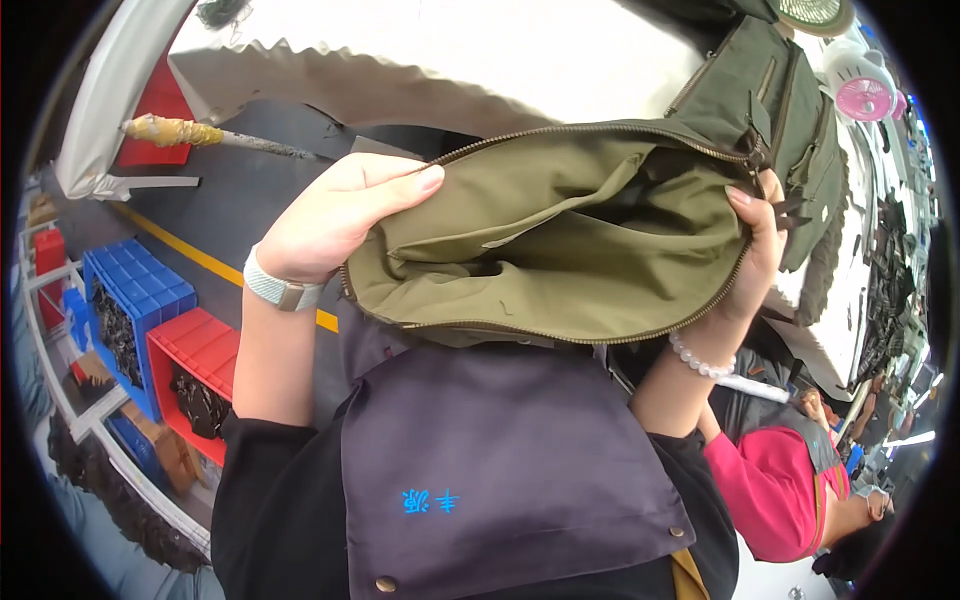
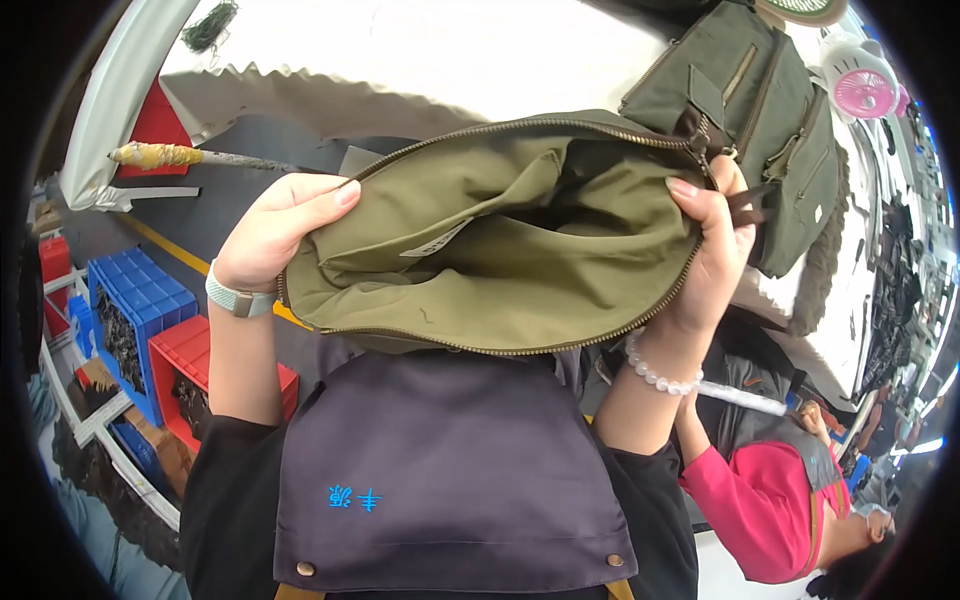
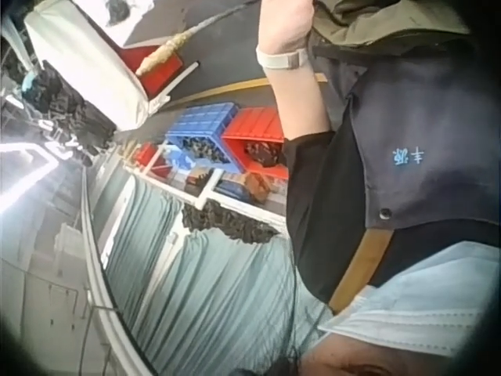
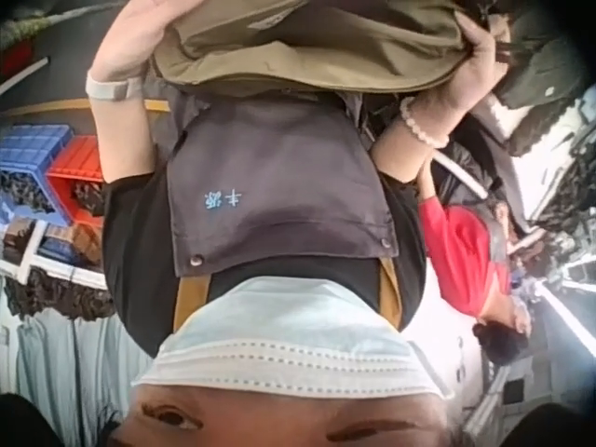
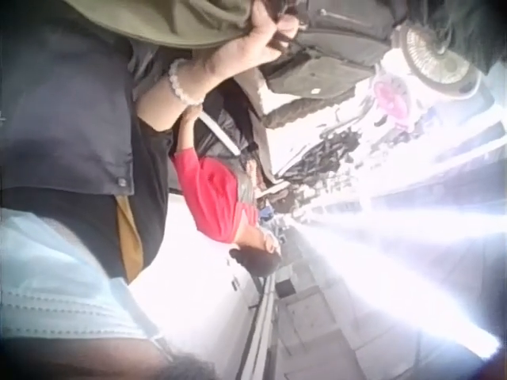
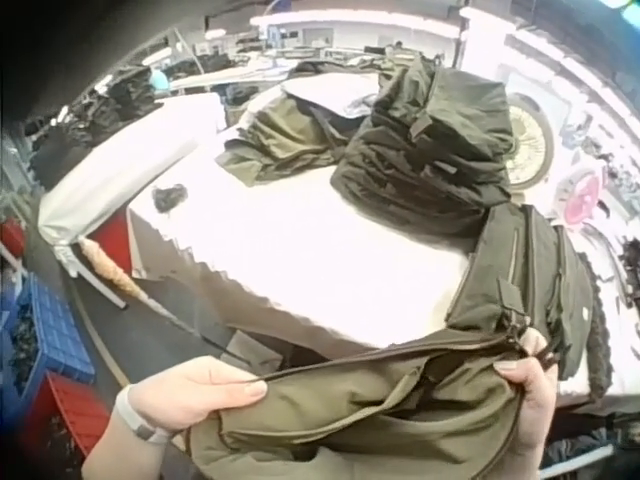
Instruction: Inspecting and trimming loose threads from olive green bags at a finishing station.
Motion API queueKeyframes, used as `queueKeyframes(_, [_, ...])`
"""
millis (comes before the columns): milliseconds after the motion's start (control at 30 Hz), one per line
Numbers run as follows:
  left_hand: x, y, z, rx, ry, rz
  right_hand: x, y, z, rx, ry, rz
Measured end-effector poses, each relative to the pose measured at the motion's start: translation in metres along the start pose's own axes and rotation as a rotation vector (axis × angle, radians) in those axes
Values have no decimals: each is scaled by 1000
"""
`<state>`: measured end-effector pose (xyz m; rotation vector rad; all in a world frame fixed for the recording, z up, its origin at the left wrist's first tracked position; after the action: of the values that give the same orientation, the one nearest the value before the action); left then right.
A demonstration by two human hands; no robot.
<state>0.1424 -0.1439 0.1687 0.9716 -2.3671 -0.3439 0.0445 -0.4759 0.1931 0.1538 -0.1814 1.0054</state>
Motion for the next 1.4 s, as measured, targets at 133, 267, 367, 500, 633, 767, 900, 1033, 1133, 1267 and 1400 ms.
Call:
queueKeyframes(133, [1,-4,2,-34,-137,-29,-4,8,-2,38,-77,-75])
queueKeyframes(267, [16,-10,-4,-73,-345,76,-1,29,-19,165,-305,-189])
queueKeyframes(367, [41,-11,-24,426,-889,82,-15,29,-49,-32,-13,45])
queueKeyframes(500, [55,-24,-27,478,-802,211,72,39,-14,208,-349,223])
queueKeyframes(633, [59,-22,-21,64,-356,327,65,12,-2,-36,-120,26])
queueKeyframes(767, [42,-19,-6,-62,-274,245,64,-3,-22,-13,119,203])
queueKeyframes(900, [37,-25,3,-77,-289,217,61,-6,-49,-60,297,199])
queueKeyframes(1033, [24,-36,20,-16,-315,123,87,35,-3,-912,843,41])
queueKeyframes(1133, [23,-36,27,-62,-224,118,109,54,-3,-838,966,385])
queueKeyframes(1267, [37,-31,18,-100,-100,220,101,47,-18,-558,824,481])
queueKeyframes(1400, [34,-33,24,-136,-82,228,89,42,-16,-358,537,585])
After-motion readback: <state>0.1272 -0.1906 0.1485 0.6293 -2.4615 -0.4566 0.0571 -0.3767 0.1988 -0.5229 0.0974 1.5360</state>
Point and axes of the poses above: each hand's wrist, its own y-axis away from the middle knuckle, its own x-axis out of the palm, z = x × y, the point moved 6 cm from there along -y, towards the middle knuckle, and after that the axes turned 2 degrees about y, right-handed, at the moved point
